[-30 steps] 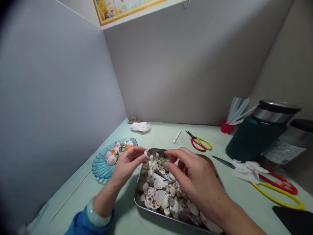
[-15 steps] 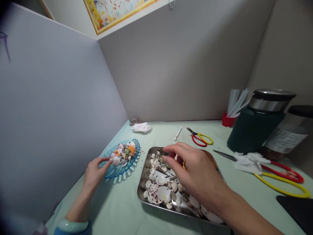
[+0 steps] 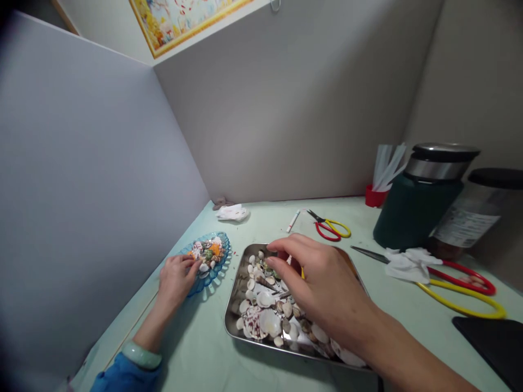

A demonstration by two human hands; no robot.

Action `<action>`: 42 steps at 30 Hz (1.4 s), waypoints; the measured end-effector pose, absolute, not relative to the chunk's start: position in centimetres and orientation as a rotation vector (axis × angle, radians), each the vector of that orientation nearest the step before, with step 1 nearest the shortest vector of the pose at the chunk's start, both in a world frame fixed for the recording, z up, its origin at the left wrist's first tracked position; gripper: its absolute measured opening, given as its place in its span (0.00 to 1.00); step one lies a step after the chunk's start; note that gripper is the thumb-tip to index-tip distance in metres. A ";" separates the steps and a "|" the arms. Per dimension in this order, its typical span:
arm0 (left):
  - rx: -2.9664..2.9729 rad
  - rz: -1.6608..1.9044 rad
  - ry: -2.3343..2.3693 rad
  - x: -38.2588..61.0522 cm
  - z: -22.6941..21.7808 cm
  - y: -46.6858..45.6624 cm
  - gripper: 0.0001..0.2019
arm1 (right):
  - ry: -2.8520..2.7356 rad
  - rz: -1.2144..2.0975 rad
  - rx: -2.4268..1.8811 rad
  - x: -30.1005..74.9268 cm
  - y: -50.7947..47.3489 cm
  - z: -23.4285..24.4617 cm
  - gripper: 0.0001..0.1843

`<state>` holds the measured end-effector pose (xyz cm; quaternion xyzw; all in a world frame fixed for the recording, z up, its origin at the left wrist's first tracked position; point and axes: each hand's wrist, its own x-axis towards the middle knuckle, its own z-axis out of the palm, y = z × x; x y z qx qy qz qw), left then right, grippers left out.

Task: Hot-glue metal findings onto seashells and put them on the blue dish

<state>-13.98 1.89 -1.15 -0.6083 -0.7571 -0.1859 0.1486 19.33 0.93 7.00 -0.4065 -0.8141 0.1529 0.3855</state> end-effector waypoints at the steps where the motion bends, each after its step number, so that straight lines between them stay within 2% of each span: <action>1: -1.759 -0.528 -2.168 -14.1 -1.2 1.8 0.18 | -2.071 0.388 -1.040 19.3 0.9 7.0 0.07; 8: -1.842 -0.517 -2.100 -14.9 -1.5 1.6 0.12 | -2.062 0.397 -1.031 19.4 0.9 7.1 0.07; 24: -2.011 -0.585 -1.908 -15.1 -1.6 1.7 0.07 | -2.050 0.397 -0.996 19.4 0.6 7.4 0.06; 33: -2.369 -0.768 -1.544 -9.1 1.8 -0.5 0.06 | -2.040 0.410 -0.926 19.4 0.3 7.9 0.06; 36: -2.665 -0.650 -1.454 -5.8 2.6 -1.3 0.09 | -2.042 0.387 -0.902 19.5 0.2 8.1 0.07; 38: -2.754 -0.410 -1.536 -3.8 2.5 -1.6 0.10 | -2.041 0.376 -0.889 19.6 0.1 8.2 0.07; 42: -2.645 -0.021 -1.704 -1.1 1.8 -1.6 0.09 | -2.031 0.365 -0.873 19.8 0.1 8.3 0.07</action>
